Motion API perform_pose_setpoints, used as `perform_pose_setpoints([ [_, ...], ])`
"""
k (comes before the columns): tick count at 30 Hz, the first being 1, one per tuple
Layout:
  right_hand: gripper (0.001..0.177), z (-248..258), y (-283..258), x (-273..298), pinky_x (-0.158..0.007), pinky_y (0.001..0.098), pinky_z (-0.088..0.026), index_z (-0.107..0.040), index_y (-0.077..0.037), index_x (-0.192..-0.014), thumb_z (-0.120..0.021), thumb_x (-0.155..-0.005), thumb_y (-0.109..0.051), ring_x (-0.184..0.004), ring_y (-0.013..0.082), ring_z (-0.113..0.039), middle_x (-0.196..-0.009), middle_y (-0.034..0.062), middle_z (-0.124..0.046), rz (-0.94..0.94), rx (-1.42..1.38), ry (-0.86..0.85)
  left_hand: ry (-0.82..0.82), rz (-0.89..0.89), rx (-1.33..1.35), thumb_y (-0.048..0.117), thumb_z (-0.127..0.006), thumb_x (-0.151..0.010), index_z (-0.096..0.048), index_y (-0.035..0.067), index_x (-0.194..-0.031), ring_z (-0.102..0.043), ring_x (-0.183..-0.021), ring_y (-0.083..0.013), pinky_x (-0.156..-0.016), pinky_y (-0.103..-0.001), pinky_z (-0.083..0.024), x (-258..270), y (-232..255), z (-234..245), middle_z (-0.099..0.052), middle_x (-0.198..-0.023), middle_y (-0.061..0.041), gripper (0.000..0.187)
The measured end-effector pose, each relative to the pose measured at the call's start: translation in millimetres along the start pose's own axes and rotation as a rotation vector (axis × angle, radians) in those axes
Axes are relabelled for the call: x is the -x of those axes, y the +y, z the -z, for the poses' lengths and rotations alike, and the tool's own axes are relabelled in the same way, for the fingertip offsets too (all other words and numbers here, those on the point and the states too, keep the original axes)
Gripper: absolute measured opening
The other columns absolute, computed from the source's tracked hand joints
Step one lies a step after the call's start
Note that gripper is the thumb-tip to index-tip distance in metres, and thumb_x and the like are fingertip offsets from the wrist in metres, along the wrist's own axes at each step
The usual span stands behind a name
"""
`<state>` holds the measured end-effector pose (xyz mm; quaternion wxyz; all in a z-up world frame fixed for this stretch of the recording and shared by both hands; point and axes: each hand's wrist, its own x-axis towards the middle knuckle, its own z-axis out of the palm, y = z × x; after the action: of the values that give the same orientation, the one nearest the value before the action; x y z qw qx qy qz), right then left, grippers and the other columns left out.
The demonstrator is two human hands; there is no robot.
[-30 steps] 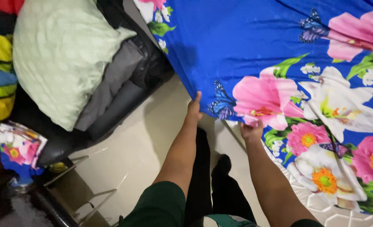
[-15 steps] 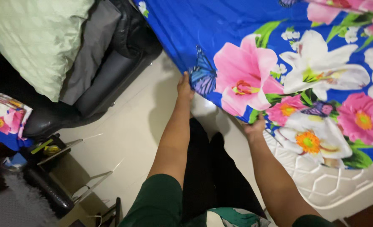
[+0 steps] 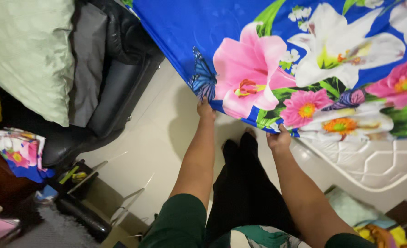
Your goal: The person fits a floral-patterned blue bedsheet onto a mattress, pulling the edges tight and tucking them under the mattress corners and sides.
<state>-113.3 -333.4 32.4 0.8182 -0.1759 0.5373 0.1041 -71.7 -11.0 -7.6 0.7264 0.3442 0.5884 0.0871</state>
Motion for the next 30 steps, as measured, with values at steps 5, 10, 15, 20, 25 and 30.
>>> perform_pose_setpoints([
  [5,0.02,26.9,7.7,2.8,-0.087,0.0382,-0.058,-0.065,-0.015,-0.119,-0.058,-0.104,-0.026,-0.105,0.0215,-0.071,-0.115,0.0026,-0.073,-0.072,0.09,-0.011,-0.403,0.347,-0.263,0.042,-0.07,-0.096,-0.052,0.026,-0.143,-0.054,-0.126,-0.0248,-0.1,-0.051,-0.051,26.8,-52.6,-10.0,-0.059,-0.135,0.0,0.053],
  [10,0.025,42.0,5.3,-7.5,-0.093,0.0444,-0.055,-0.065,-0.01,-0.122,-0.062,-0.102,-0.025,-0.104,0.0262,-0.068,-0.115,0.0087,-0.072,-0.035,0.002,-0.104,-0.483,0.492,-0.162,0.044,-0.061,-0.099,-0.051,0.021,-0.142,-0.059,-0.124,-0.0274,-0.097,-0.054,-0.047,64.7,-115.1,-30.3,-0.062,-0.135,-0.002,0.05],
  [15,0.042,54.2,-61.3,-15.4,-0.116,0.0533,-0.047,-0.059,0.001,-0.133,-0.054,-0.094,-0.013,-0.127,0.0355,-0.064,-0.133,0.019,-0.068,0.075,-0.198,-0.294,-0.299,0.43,0.082,0.039,-0.055,-0.107,-0.053,0.006,-0.14,-0.066,-0.114,-0.0339,-0.099,-0.054,-0.056,66.8,-129.9,-13.2,-0.064,-0.13,-0.015,0.046],
  [20,0.061,71.7,-142.3,13.8,-0.132,0.054,-0.035,-0.055,-0.008,-0.143,-0.055,-0.084,-0.021,-0.144,0.0329,-0.055,-0.149,0.0107,-0.061,0.299,-0.179,-0.567,-0.211,0.408,0.049,0.035,-0.049,-0.106,-0.049,0.004,-0.138,-0.067,-0.115,-0.0332,-0.097,-0.054,-0.058,53.8,-125.3,7.9,-0.065,-0.13,-0.015,0.045],
  [25,0.054,123.2,-188.1,23.1,-0.131,0.0546,-0.035,-0.055,-0.006,-0.144,-0.054,-0.094,-0.026,-0.141,0.0345,-0.056,-0.145,0.0135,-0.062,0.395,-0.223,-0.428,-0.138,0.342,-0.031,0.047,-0.048,-0.103,-0.05,0.004,-0.136,-0.067,-0.107,-0.0331,-0.088,-0.052,-0.057,61.7,-141.5,6.9,-0.065,-0.123,-0.013,0.054],
  [30,0.053,185.5,-191.3,18.3,-0.132,0.0505,-0.035,-0.056,-0.003,-0.144,-0.051,-0.097,-0.025,-0.142,0.0338,-0.056,-0.147,0.0151,-0.063,0.437,-0.218,-0.39,-0.252,0.2,-0.116,0.043,-0.064,-0.104,-0.057,0.0,-0.132,-0.07,-0.105,-0.03,-0.086,-0.047,-0.058,88.4,-188.3,-2.9,-0.069,-0.121,-0.012,0.053],
])
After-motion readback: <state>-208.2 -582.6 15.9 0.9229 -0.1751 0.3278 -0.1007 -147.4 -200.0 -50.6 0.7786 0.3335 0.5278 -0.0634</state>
